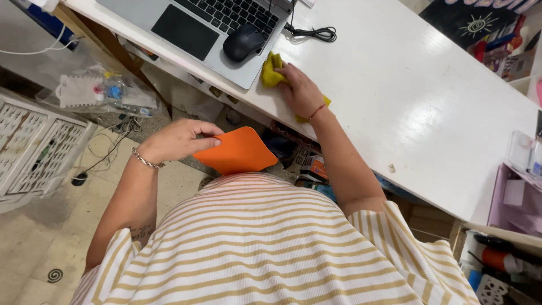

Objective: Cleaning a desk surface with a cloth and reviewing paper records in a notebook.

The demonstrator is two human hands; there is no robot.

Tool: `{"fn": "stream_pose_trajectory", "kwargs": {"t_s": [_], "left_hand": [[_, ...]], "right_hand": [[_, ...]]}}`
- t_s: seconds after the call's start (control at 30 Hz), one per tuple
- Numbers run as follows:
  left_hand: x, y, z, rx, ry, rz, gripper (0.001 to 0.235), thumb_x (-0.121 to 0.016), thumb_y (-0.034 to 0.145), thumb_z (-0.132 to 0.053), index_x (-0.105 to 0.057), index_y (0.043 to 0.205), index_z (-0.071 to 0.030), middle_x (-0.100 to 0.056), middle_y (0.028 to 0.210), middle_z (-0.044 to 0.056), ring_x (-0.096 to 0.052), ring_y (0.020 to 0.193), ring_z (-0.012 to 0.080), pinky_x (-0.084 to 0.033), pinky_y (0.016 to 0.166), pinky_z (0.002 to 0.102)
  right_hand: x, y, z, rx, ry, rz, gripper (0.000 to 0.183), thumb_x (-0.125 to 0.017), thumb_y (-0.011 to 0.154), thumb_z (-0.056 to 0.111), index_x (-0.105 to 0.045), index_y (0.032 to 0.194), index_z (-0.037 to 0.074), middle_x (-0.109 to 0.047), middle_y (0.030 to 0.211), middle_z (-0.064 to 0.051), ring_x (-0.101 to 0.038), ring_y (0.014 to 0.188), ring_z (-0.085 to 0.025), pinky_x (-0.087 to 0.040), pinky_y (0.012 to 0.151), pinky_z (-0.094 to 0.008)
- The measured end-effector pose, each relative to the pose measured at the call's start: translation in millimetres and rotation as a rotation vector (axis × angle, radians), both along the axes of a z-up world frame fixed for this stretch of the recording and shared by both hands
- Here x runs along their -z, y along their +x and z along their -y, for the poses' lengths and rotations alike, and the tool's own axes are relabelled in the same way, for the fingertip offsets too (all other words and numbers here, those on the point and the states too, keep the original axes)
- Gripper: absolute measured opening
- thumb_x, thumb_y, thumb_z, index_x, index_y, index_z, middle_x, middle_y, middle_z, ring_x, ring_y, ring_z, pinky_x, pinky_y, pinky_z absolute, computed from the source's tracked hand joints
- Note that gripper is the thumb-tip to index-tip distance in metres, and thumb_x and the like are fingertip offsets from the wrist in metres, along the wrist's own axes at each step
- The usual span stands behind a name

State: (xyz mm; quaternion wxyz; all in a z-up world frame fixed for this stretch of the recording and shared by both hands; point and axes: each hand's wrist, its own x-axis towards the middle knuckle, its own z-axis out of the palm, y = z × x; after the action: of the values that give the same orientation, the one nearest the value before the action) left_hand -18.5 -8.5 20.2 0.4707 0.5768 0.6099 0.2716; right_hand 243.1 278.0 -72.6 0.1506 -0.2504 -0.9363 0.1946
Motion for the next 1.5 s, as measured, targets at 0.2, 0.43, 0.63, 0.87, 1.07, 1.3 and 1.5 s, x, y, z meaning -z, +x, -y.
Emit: {"fn": "stream_pose_trajectory", "kwargs": {"t_s": [0.2, 0.43, 0.63, 0.87, 1.07, 1.3, 1.5], "left_hand": [[17.4, -23.3, -7.4, 0.109, 0.197, 0.246, 0.020, -0.073, 0.091, -0.011, -0.078, 0.110, -0.006, -0.077, 0.100, 0.009, -0.068, 0.099, 0.0173, -0.054, 0.090, 0.040], [30.9, -34.1, -36.0, -0.091, 0.363, 0.570, 0.023, -0.071, 0.095, 0.002, -0.072, 0.118, 0.000, -0.073, 0.105, 0.008, -0.063, 0.096, 0.0125, -0.054, 0.093, 0.033], [54.9, -23.1, -80.1, -0.490, 0.436, 0.584, 0.019, -0.075, 0.101, -0.008, -0.073, 0.120, -0.008, -0.073, 0.103, 0.002, -0.067, 0.096, 0.0062, -0.058, 0.092, 0.025], [61.9, -17.8, -124.3, -0.695, 0.601, 0.673, 0.014, -0.073, 0.105, -0.008, -0.072, 0.118, -0.007, -0.071, 0.096, 0.004, -0.070, 0.091, 0.0113, -0.063, 0.082, 0.029], [62.7, 2.7, -148.4, -0.645, 0.614, 0.474, 0.012, -0.070, 0.107, -0.012, -0.071, 0.119, -0.008, -0.070, 0.093, 0.006, -0.068, 0.085, 0.0119, -0.060, 0.073, 0.029], [51.3, 73.3, -175.5, -0.478, 0.596, 0.102, 0.020, -0.070, 0.105, -0.020, -0.070, 0.123, -0.013, -0.075, 0.093, 0.009, -0.068, 0.072, 0.0177, -0.054, 0.063, 0.032], [48.1, 123.1, -197.4, -0.322, 0.653, -0.337, 0.046, -0.057, 0.105, -0.008, -0.041, 0.149, -0.003, -0.068, 0.115, 0.027, -0.070, 0.103, 0.0459, -0.058, 0.082, 0.054]], "right_hand": [[-17.7, -7.4, 72.2, -0.176, 0.060, -0.068, 0.034, -0.064, 0.100, 0.013, -0.061, 0.134, 0.012, -0.063, 0.134, -0.018, -0.057, 0.132, -0.037, -0.049, 0.111, -0.048], [-45.3, 61.5, 85.7, -0.021, -0.577, -0.293, 0.044, -0.049, 0.102, 0.002, -0.056, 0.145, 0.008, -0.074, 0.093, -0.009, -0.070, 0.056, -0.020, -0.060, 0.061, -0.037], [-5.5, 124.7, 49.9, 0.852, -0.011, 0.083, 0.075, -0.067, 0.102, 0.046, -0.039, 0.158, 0.005, -0.033, 0.155, -0.038, -0.038, 0.144, -0.051, -0.027, 0.125, -0.054], [-29.9, 12.1, 71.7, 0.338, 0.373, -0.009, 0.047, -0.070, 0.099, 0.024, -0.062, 0.139, 0.002, -0.059, 0.133, -0.029, -0.045, 0.136, -0.052, -0.034, 0.121, -0.052], [3.8, 48.5, 100.6, 0.261, 0.248, 0.195, 0.054, -0.063, 0.101, 0.032, -0.049, 0.152, 0.019, -0.040, 0.159, -0.017, -0.037, 0.149, -0.038, -0.033, 0.125, -0.045], [-13.3, 205.4, 59.5, 0.652, 0.271, 0.145, 0.056, -0.066, 0.100, 0.020, -0.052, 0.152, 0.004, -0.047, 0.146, -0.034, -0.049, 0.134, -0.049, -0.041, 0.117, -0.051], [23.1, 259.6, -33.3, 0.924, 0.094, 0.286, 0.061, -0.051, 0.107, 0.034, -0.037, 0.160, 0.007, -0.030, 0.159, -0.035, -0.033, 0.149, -0.047, -0.020, 0.129, -0.047]]}}
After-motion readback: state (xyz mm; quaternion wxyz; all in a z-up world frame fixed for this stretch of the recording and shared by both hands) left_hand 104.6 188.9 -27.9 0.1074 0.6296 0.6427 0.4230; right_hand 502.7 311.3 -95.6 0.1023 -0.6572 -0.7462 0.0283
